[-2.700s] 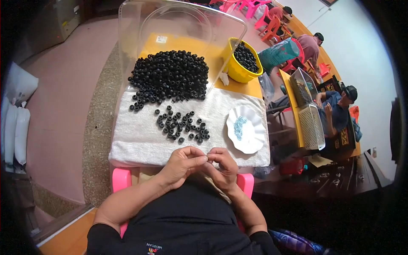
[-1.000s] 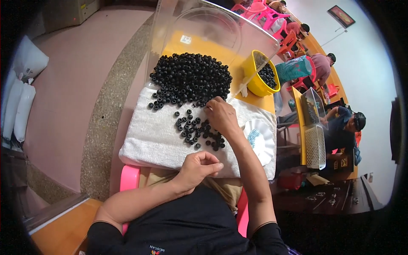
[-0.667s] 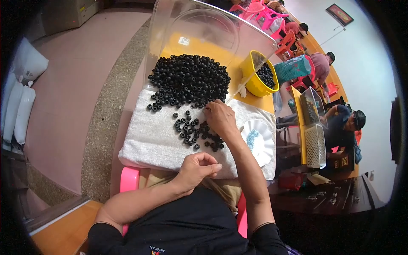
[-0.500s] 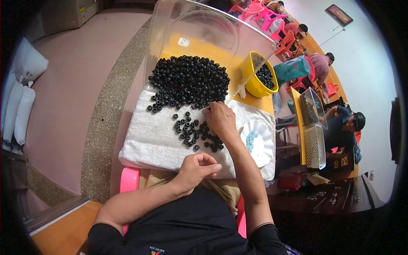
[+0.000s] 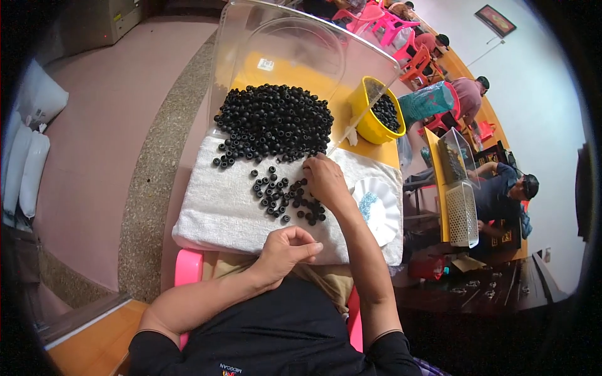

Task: Sorting small round black parts from a pile on a towel into a decorative white plate.

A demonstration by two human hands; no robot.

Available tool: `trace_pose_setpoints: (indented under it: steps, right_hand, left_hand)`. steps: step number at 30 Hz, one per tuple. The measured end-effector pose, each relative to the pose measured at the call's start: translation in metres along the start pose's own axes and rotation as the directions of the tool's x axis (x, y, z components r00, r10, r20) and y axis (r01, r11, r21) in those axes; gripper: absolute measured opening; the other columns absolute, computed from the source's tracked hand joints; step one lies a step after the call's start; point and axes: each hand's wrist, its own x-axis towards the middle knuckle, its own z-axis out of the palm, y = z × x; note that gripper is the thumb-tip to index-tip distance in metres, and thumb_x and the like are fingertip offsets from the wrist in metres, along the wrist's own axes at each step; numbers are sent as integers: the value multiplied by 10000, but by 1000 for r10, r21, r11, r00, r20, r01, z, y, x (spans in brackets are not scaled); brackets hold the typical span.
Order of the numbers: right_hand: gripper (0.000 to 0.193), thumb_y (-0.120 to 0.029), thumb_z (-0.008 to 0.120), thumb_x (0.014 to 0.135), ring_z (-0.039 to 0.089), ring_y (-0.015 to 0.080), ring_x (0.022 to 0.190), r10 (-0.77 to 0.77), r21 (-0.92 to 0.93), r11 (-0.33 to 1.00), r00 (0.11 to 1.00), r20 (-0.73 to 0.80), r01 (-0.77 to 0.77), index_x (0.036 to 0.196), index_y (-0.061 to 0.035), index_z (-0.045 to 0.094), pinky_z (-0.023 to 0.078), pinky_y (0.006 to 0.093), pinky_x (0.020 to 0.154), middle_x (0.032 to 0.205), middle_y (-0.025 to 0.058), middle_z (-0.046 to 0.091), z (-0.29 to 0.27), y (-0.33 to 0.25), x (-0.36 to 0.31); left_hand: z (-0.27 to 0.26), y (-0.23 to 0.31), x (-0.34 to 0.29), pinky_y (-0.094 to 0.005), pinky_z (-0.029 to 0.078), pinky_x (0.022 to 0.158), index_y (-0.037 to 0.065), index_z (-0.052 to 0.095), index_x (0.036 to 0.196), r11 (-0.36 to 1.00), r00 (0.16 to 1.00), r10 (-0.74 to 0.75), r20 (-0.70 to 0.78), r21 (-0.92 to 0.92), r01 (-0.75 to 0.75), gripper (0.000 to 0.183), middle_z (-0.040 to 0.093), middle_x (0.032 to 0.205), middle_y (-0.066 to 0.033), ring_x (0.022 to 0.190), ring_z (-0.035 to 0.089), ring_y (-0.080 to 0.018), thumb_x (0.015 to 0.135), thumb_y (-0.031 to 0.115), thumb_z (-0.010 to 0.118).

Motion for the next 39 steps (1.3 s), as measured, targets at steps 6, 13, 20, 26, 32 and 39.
trace_pose_setpoints:
  steps: [6, 13, 20, 26, 32, 39]
  right_hand:
    - [126, -77, 595, 825, 617, 345, 881, -153, 7, 988, 987, -47, 154, 889, -22, 688, 495, 410, 820, 885, 154, 641, 2, 11, -2]
    - [107, -30, 593, 797, 601, 336, 906, -107, 190, 976, 994, -34, 111, 856, -18, 682, 491, 408, 808, 863, 135, 619, -5, 14, -6]
    - [90, -24, 659, 829, 618, 200, 830, -72, 554, 831, 997, 22, 48, 913, 1, 679, 498, 300, 745, 855, 81, 637, -15, 23, -22]
    - [87, 4, 682, 860, 591, 94, 861, -21, 833, 508, 963, 269, -222, 943, 27, 669, 491, 226, 759, 945, 28, 622, -42, 11, -67]
    - [130, -39, 706, 858, 598, 84, 845, -112, 907, 292, 931, 348, -304, 968, 18, 670, 486, 227, 742, 905, 20, 643, -56, 1, -105]
    - [92, 0, 703, 839, 607, 105, 869, -92, 886, 241, 900, 427, -396, 922, 23, 673, 488, 240, 774, 928, 38, 646, -57, -1, -121]
  left_hand:
    - [0, 1, 1, -237, 550, 653, 30, 594, 884, 1000, 1000, -9, 0, 5, 9, 140, 627, 821, -45, 706, 630, -115, 840, 45, 726]
    - [-2, 2, 1, -240, 554, 653, 31, 587, 884, 1000, 1000, -3, -15, 1, 3, 138, 625, 820, -45, 698, 631, -117, 844, 40, 719]
    - [-5, -1, 4, -240, 549, 651, 36, 599, 888, 1000, 1000, 8, -16, -19, -8, 135, 634, 814, -44, 699, 632, -119, 840, 48, 724]
    - [-3, 6, 4, -236, 547, 653, 32, 617, 924, 999, 999, 16, -51, -34, -17, 127, 648, 837, -39, 706, 635, -114, 849, 54, 718]
    - [-6, -2, 8, -241, 550, 706, 13, 637, 972, 989, 991, 134, -28, 59, -132, 125, 666, 893, -52, 751, 640, -115, 869, 54, 695]
    - [-5, -2, 4, -264, 557, 728, -3, 629, 976, 980, 990, 120, 77, 149, -130, 129, 667, 887, -65, 798, 646, -118, 867, 31, 689]
